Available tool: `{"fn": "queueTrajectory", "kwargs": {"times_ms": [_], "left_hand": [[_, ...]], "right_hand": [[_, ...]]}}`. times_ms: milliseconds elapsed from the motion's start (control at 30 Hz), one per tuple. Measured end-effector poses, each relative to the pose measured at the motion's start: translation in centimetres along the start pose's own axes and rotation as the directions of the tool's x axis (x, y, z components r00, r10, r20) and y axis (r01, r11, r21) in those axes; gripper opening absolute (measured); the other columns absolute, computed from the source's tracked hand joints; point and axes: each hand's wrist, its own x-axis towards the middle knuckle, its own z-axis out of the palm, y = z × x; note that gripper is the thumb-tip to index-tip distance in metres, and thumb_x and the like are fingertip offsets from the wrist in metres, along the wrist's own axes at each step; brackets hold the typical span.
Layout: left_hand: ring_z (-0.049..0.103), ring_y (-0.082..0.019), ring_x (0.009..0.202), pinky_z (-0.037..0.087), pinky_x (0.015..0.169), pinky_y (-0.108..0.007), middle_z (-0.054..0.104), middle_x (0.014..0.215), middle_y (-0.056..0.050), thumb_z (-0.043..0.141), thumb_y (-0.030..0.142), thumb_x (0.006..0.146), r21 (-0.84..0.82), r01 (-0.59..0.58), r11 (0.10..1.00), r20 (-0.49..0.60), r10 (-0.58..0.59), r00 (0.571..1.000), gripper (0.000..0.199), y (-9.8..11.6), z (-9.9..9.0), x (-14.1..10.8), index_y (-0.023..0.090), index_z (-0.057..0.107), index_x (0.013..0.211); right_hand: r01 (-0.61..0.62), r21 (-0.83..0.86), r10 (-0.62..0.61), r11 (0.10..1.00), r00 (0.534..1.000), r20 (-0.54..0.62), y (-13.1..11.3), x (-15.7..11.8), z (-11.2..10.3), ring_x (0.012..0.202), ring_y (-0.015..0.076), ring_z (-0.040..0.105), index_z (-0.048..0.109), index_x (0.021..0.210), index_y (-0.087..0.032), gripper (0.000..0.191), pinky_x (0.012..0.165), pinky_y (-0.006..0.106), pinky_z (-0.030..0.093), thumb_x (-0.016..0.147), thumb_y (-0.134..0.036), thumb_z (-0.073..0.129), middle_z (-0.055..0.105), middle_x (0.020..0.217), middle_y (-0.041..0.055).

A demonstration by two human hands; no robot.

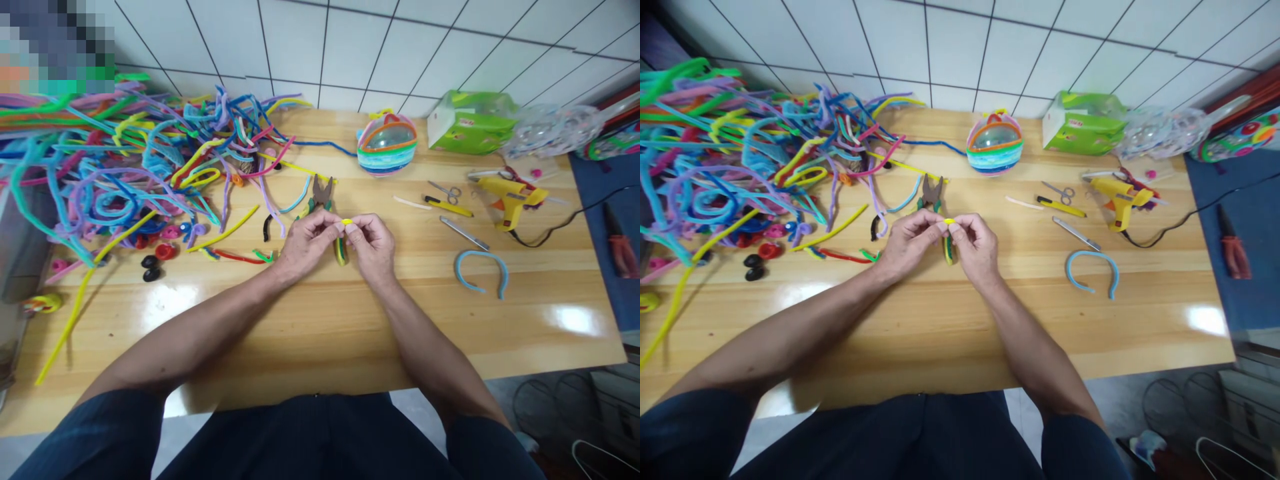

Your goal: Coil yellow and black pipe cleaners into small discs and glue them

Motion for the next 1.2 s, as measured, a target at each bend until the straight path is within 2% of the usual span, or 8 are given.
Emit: {"fn": "queueTrajectory", "kwargs": {"times_ms": [300,433,500,667,767,900,1033,1200], "left_hand": [[0.063,-0.013,0.071,0.052,0.07,-0.026,0.073,0.079,-0.001,0.077,0.044,0.096,0.037,-0.007,0.999,0.026,0.006,1.0,0.027,0.6,0.1,-0.3,0.019,0.075,0.088],[0.056,-0.012,0.066,0.045,0.064,-0.025,0.07,0.076,0.0,0.076,0.043,0.096,0.056,0.029,0.998,-0.024,-0.028,0.999,0.026,0.9,0.3,-0.3,0.019,0.074,0.086],[0.053,-0.011,0.064,0.042,0.062,-0.025,0.068,0.075,0.0,0.077,0.043,0.096,0.048,0.046,0.998,-0.055,-0.044,0.998,0.027,0.8,0.4,-0.3,0.019,0.072,0.084],[0.053,-0.011,0.064,0.042,0.062,-0.026,0.065,0.072,0.001,0.077,0.043,0.096,0.021,0.047,0.999,-0.051,-0.046,0.998,0.026,0.2,0.5,-0.3,0.02,0.071,0.085],[0.052,-0.011,0.063,0.044,0.062,-0.025,0.064,0.072,0.002,0.077,0.043,0.096,0.016,0.04,0.999,-0.045,-0.039,0.998,0.025,0.3,0.6,-0.3,0.02,0.071,0.087],[0.053,-0.011,0.063,0.045,0.062,-0.025,0.064,0.072,0.002,0.077,0.041,0.095,0.018,0.025,1.0,-0.038,-0.024,0.999,0.024,0.6,0.6,-0.2,0.02,0.071,0.087],[0.053,-0.011,0.064,0.045,0.062,-0.025,0.064,0.072,0.002,0.076,0.041,0.095,0.024,0.024,0.999,-0.034,-0.023,0.999,0.024,0.7,0.7,-0.2,0.02,0.071,0.087],[0.052,-0.011,0.063,0.044,0.062,-0.025,0.063,0.071,0.002,0.076,0.042,0.096,0.021,0.018,1.0,-0.037,-0.017,0.999,0.025,0.5,0.6,-0.3,0.02,0.071,0.086]], "right_hand": [[-0.055,-0.01,0.054,0.998,0.998,-0.033,-0.7,-0.3,0.2,0.062,0.0121,0.059,0.066,0.088,-0.024,0.025,0.06,0.026,0.051,0.092,-0.045,0.079,0.067,0.072,-0.0043],[-0.027,-0.047,0.016,0.999,0.978,-0.209,-0.6,0.2,-0.8,0.06,0.013,0.056,0.065,0.091,-0.025,0.016,0.059,0.028,0.049,0.099,-0.039,0.066,0.066,0.075,-0.0035],[0.015,-0.195,-0.068,0.981,0.961,-0.269,-0.4,0.9,-1.8,0.068,0.0152,0.059,0.067,0.095,-0.026,0.012,0.066,0.03,0.052,0.099,-0.035,0.062,0.069,0.082,-0.0016],[0.169,-0.713,-0.223,0.681,0.975,0.018,0.8,2.6,-3.6,0.1,0.0255,0.065,0.078,0.122,-0.027,0.03,0.096,0.046,0.055,0.097,-0.024,0.061,0.071,0.106,0.0072],[0.2,-0.831,-0.19,0.519,0.975,0.116,1.4,2.8,-3.8,0.107,0.0297,0.063,0.08,0.126,-0.025,0.035,0.1,0.051,0.053,0.098,-0.02,0.059,0.07,0.11,0.0116],[0.22,-0.882,-0.194,0.417,0.969,0.15,1.6,2.5,-3.3,0.103,0.0303,0.06,0.083,0.124,-0.025,0.039,0.094,0.05,0.052,0.098,-0.016,0.056,0.07,0.111,0.0142],[0.216,-0.88,-0.24,0.423,0.963,0.121,1.5,2.4,-2.9,0.098,0.0281,0.06,0.085,0.115,-0.028,0.032,0.089,0.046,0.053,0.096,-0.018,0.061,0.071,0.106,0.0109],[0.15,-0.824,-0.226,0.546,0.974,0.028,1.7,3.0,-3.0,0.099,0.0278,0.064,0.084,0.11,-0.027,0.024,0.092,0.045,0.055,0.098,-0.024,0.063,0.072,0.102,0.0093]]}}
